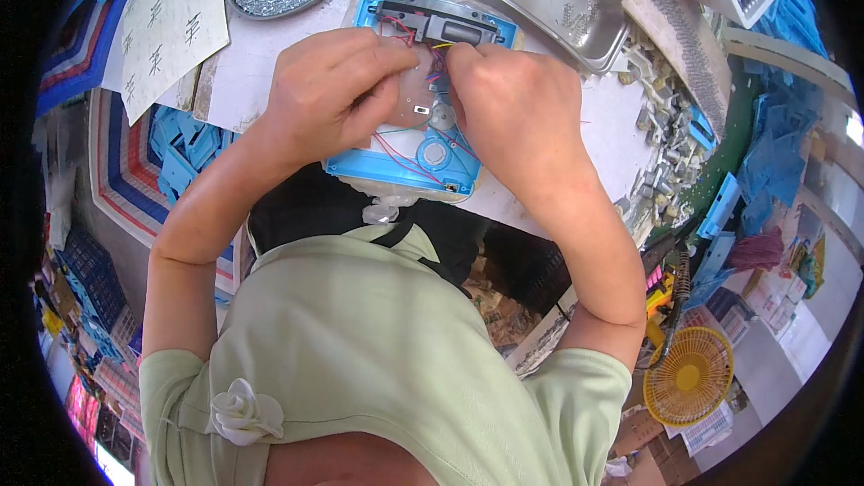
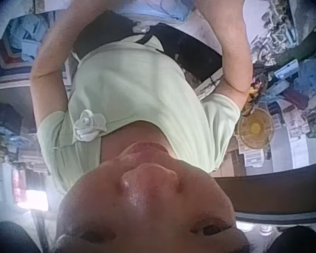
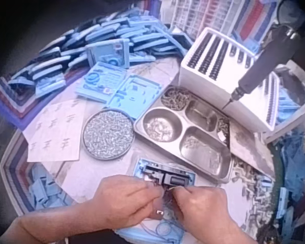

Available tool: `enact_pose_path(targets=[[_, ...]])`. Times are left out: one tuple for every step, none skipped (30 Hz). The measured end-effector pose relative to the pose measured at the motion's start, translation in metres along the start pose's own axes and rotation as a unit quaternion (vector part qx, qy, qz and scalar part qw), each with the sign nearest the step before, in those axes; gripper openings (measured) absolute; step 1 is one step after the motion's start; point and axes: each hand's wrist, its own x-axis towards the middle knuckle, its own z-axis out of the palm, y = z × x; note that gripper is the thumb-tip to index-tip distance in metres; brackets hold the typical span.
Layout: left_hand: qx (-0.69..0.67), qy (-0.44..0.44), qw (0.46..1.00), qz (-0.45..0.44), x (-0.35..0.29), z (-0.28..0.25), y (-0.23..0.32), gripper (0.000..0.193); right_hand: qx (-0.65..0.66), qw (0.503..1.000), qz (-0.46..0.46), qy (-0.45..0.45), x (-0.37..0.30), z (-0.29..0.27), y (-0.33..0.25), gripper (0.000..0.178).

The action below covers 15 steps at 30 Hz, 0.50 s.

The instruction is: The recorder is assembling an electronic device, involving wiring, soldering, and using an electric screwdriver to close the blue casing.

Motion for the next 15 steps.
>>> enact_pose_path(targets=[[-0.006, 0.008, 1.000, 0.006, -0.001, 0.000, 0.000, 0.028, -0.011, 1.000, -0.006, -0.011, 0.002, -0.002, -0.001, 0.005], [-0.007, 0.014, 1.000, 0.008, -0.002, 0.000, 0.000, 0.029, -0.022, 0.999, -0.013, -0.022, 0.004, -0.003, -0.003, 0.004], [-0.006, 0.020, 1.000, 0.010, -0.003, 0.000, 0.000, 0.030, -0.039, 0.998, -0.019, -0.036, 0.006, -0.004, -0.004, 0.003], [-0.006, 0.027, 1.000, 0.012, -0.004, 0.000, 0.000, 0.030, -0.057, 0.997, -0.026, -0.049, 0.007, -0.004, -0.006, 0.003], [-0.009, 0.032, 0.999, 0.015, -0.005, 0.001, -0.001, 0.030, -0.074, 0.995, -0.032, -0.063, 0.009, -0.005, -0.008, 0.004], [-0.012, 0.037, 0.999, 0.018, -0.006, 0.003, -0.002, 0.030, -0.087, 0.992, -0.035, -0.080, 0.011, -0.007, -0.010, 0.005], [-0.015, 0.042, 0.999, 0.021, -0.008, 0.003, -0.003, 0.031, -0.100, 0.989, -0.037, -0.098, 0.014, -0.011, -0.012, 0.006], [-0.016, 0.040, 0.999, 0.019, -0.008, 0.002, -0.003, 0.030, -0.113, 0.986, -0.039, -0.115, 0.016, -0.012, -0.014, 0.007], [-0.017, 0.037, 0.999, 0.018, -0.009, 0.000, -0.003, 0.030, -0.118, 0.985, -0.047, -0.121, 0.018, -0.013, -0.014, 0.006], [-0.018, 0.035, 0.999, 0.016, -0.009, -0.001, -0.003, 0.030, -0.122, 0.983, -0.055, -0.126, 0.019, -0.013, -0.014, 0.006], [-0.020, 0.041, 0.999, 0.016, -0.010, -0.001, -0.003, 0.029, -0.126, 0.981, -0.062, -0.132, 0.021, -0.014, -0.013, 0.006], [-0.021, 0.048, 0.998, 0.017, -0.010, -0.001, -0.004, 0.029, -0.127, 0.981, -0.068, -0.133, 0.022, -0.014, -0.012, 0.007], [-0.023, 0.055, 0.998, 0.017, -0.011, -0.001, -0.004, 0.029, -0.128, 0.980, -0.073, -0.135, 0.022, -0.014, -0.011, 0.007], [-0.024, 0.054, 0.998, 0.015, -0.011, -0.002, -0.004, 0.029, -0.128, 0.979, -0.078, -0.137, 0.021, -0.013, -0.010, 0.007], [-0.025, 0.052, 0.998, 0.014, -0.011, -0.003, -0.004, 0.029, -0.132, 0.980, -0.076, -0.132, 0.020, -0.013, -0.010, 0.007]])
